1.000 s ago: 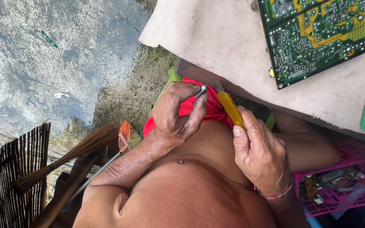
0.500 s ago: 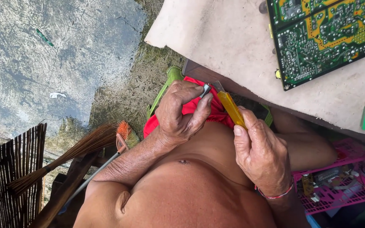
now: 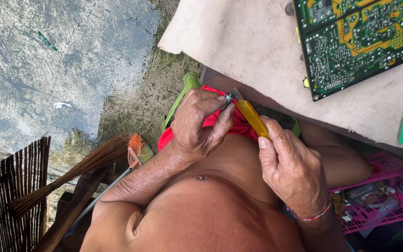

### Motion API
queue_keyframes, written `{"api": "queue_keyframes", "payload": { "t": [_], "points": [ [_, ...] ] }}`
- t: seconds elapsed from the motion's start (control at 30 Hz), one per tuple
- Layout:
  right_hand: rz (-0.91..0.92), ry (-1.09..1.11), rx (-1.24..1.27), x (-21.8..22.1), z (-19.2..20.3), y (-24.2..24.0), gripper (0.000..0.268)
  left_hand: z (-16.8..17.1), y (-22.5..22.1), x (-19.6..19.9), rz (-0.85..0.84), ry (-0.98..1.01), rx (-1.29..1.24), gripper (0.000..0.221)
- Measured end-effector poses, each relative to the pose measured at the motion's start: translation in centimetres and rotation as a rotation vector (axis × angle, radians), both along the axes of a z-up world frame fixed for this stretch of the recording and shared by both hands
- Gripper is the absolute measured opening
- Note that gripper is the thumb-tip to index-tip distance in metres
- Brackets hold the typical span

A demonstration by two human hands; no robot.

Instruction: A person desolders an electronic component from a circuit board using a soldering iron and then inspects it using a utility knife.

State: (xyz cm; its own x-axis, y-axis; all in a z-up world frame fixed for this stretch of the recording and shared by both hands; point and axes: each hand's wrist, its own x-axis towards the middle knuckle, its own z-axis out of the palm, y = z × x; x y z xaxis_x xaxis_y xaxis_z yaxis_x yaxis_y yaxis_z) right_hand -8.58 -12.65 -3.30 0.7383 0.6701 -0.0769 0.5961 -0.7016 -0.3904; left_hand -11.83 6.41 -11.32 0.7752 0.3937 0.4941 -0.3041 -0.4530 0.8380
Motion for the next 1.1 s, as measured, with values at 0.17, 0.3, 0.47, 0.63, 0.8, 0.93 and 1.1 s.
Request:
{"api": "queue_keyframes", "payload": {
  "t": [0.17,0.3,0.47,0.63,0.8,0.93,1.1],
  "points": [
    [0.011,-0.151,-0.08,-0.1,0.2,0.6,0.028,-0.1,0.2,-0.1,-0.038,0.003,0.014,0.019],
    [0.02,-0.134,-0.069,0.4,0.2,0.8,0.029,0.4,0.5,0.0,-0.05,0.017,0.009,0.017],
    [0.022,-0.074,-0.061,1.2,0.5,0.8,0.029,1.4,1.2,0.1,-0.089,0.098,-0.121,0.012],
    [0.029,-0.078,-0.083,1.4,0.5,0.5,0.029,1.3,1.0,0.0,-0.077,0.132,-0.161,0.012],
    [0.009,-0.068,-0.042,1.2,0.5,0.8,0.029,1.2,1.5,-0.3,-0.119,0.148,-0.024,0.013],
    [0.0,-0.047,0.034,0.7,0.2,1.0,0.028,1.4,1.8,-0.2,-0.103,0.11,0.012,0.01],
    [-0.008,-0.072,0.043,0.8,0.6,0.5,0.031,1.7,1.8,-0.2,-0.11,0.122,-0.054,0.01]
  ]
}}
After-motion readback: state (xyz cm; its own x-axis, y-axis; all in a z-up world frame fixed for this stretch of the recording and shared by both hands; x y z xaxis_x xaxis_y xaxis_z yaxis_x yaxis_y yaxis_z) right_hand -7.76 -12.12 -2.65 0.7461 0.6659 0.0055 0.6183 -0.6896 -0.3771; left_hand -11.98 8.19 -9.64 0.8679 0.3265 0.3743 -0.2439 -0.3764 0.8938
